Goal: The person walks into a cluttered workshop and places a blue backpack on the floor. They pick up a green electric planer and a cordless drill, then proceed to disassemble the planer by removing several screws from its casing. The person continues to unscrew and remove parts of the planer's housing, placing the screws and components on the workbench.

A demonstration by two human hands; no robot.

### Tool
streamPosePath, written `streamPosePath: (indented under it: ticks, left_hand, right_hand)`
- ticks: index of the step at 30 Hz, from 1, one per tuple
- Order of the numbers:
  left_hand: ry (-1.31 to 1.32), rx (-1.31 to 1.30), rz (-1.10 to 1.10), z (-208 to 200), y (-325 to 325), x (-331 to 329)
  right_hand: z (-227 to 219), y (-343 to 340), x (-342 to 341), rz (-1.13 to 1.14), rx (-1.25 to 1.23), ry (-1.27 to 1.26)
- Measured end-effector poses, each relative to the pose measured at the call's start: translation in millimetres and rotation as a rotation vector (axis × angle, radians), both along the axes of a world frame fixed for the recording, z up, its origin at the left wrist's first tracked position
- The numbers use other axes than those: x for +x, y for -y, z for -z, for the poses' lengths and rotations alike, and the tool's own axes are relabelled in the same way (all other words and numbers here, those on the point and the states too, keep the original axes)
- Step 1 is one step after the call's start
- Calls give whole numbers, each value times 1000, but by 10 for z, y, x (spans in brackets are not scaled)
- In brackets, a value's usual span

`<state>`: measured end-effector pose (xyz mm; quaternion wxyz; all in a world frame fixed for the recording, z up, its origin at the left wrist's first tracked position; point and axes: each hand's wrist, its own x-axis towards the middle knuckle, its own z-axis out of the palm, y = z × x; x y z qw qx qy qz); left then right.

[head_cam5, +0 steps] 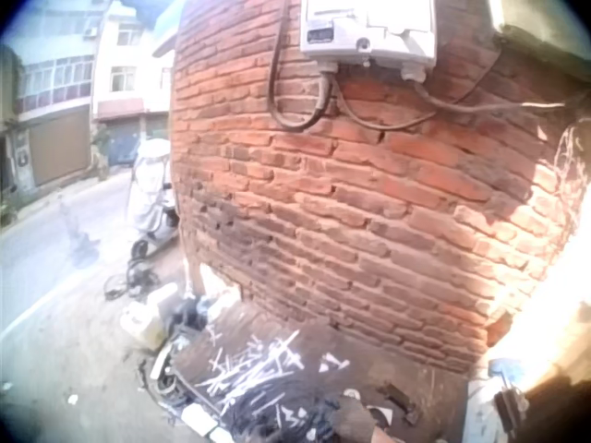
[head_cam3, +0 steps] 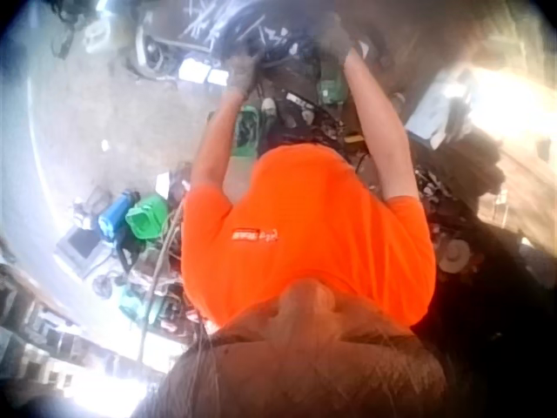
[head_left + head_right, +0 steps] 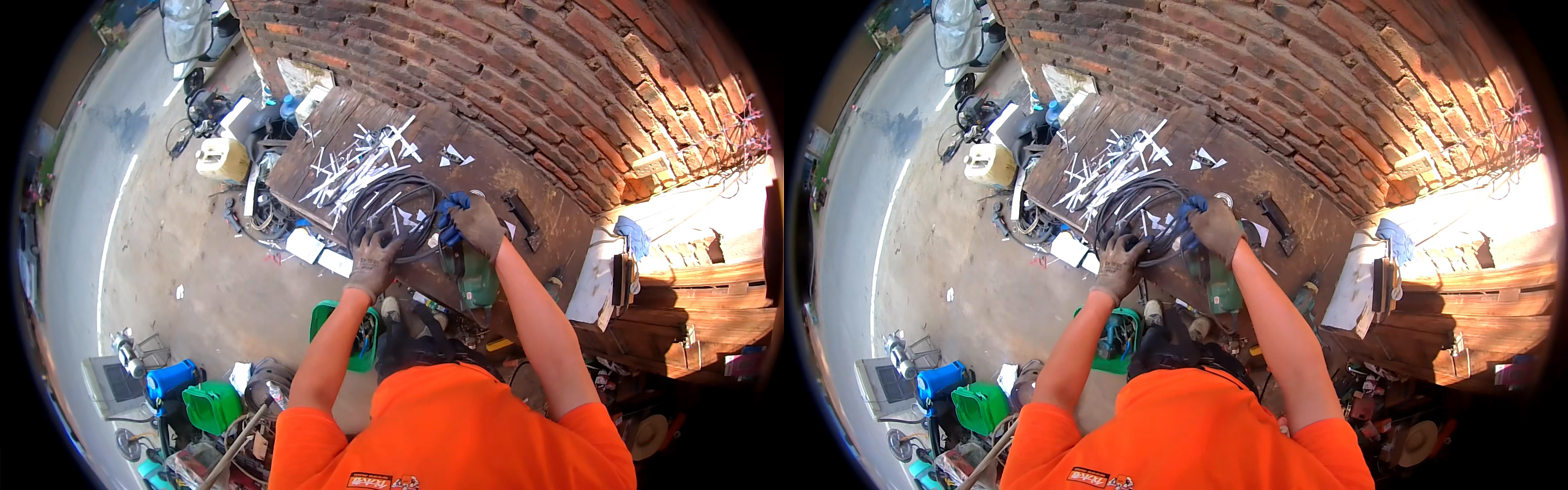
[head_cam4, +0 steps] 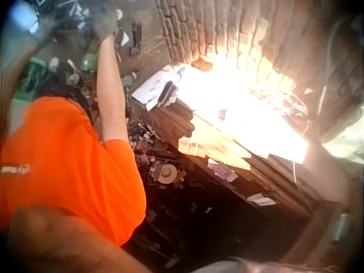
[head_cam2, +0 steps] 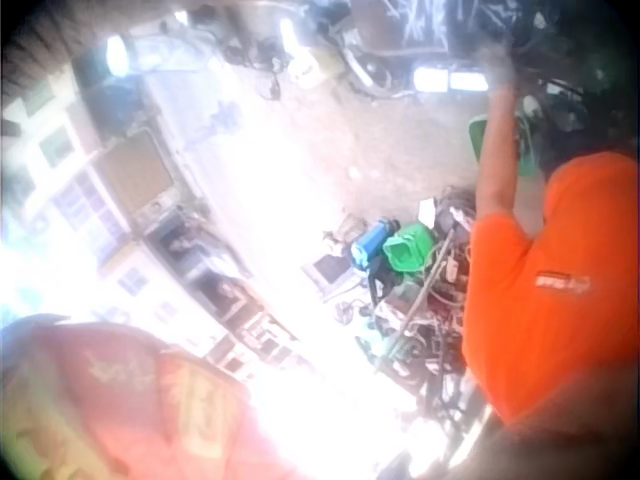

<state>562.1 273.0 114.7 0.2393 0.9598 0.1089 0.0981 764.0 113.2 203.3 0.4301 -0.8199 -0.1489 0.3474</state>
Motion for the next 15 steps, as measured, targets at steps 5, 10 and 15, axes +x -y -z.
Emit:
streamPosePath:
  ticks: [5, 10, 15]
  left_hand:
    - [165, -181, 62, -215, 376, -74]
    - [-139, -499, -98, -586, 653, -38]
    - [-229, -557, -193, -486, 766, 68]
  right_hand:
    - [-244, -72, -340, 368, 473, -438]
    - [-155, -43, -358, 351, 369, -311]
    - [-574, -163, -339, 22, -196, 217]
